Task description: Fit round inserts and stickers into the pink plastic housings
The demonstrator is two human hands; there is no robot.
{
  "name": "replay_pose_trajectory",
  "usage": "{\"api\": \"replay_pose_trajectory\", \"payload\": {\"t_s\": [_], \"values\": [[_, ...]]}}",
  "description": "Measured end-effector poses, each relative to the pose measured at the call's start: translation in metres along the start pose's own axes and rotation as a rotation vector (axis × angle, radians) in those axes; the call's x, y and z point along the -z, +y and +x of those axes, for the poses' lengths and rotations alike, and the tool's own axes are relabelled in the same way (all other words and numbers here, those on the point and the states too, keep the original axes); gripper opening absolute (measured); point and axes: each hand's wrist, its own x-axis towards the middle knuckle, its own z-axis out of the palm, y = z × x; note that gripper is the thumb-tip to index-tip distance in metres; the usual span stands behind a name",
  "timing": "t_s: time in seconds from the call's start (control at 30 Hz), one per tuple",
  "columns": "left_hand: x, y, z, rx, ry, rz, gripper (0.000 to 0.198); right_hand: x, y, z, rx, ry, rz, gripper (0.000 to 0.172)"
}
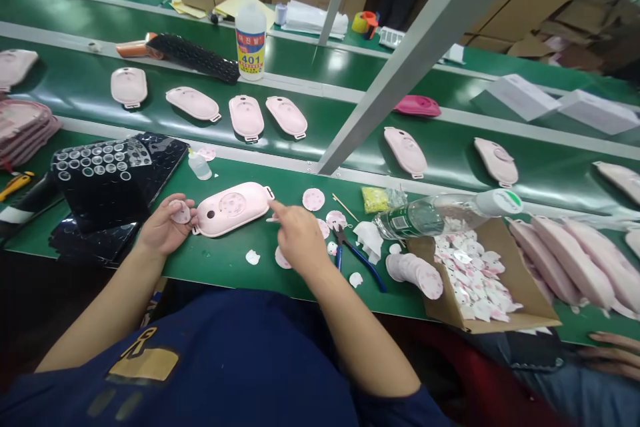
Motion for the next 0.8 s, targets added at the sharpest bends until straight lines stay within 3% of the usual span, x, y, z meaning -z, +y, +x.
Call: {"api": "replay_pose_trajectory", "payload": {"t_s": [0.07,0.17,0.27,0.33,0.5,0.57,0.7,0.8], "values": [[0.001,0.000,0.000,0.006,0.001,-0.004,0.021,0.004,0.011,0.013,-0.086,-0.055,-0.005,0.052],[0.003,-0.001,0.000,0.016,0.005,-0.017,0.021,0.006,0.021,0.015,-0.086,-0.171,-0.013,0.045],[0.004,-0.001,0.000,0.026,0.004,-0.014,0.022,0.015,0.028,0.001,-0.058,-0.280,0.069,0.065],[0.004,-0.001,0.001,0.031,0.003,0.001,0.023,0.025,0.035,-0.007,-0.081,-0.244,0.146,0.069],[-0.003,0.003,0.004,0.058,0.024,0.039,0.022,0.029,0.051,-0.005,-0.254,-0.087,0.128,0.044],[-0.006,0.005,0.005,0.074,0.028,0.055,0.022,0.021,0.050,-0.001,-0.299,-0.100,0.065,0.043],[-0.008,0.006,0.007,0.081,0.018,0.043,0.023,0.011,0.043,0.008,-0.353,-0.206,-0.022,0.058],[-0.006,0.007,0.008,0.080,0.003,0.012,0.026,0.015,0.043,0.011,-0.368,-0.201,0.095,0.048]]}}
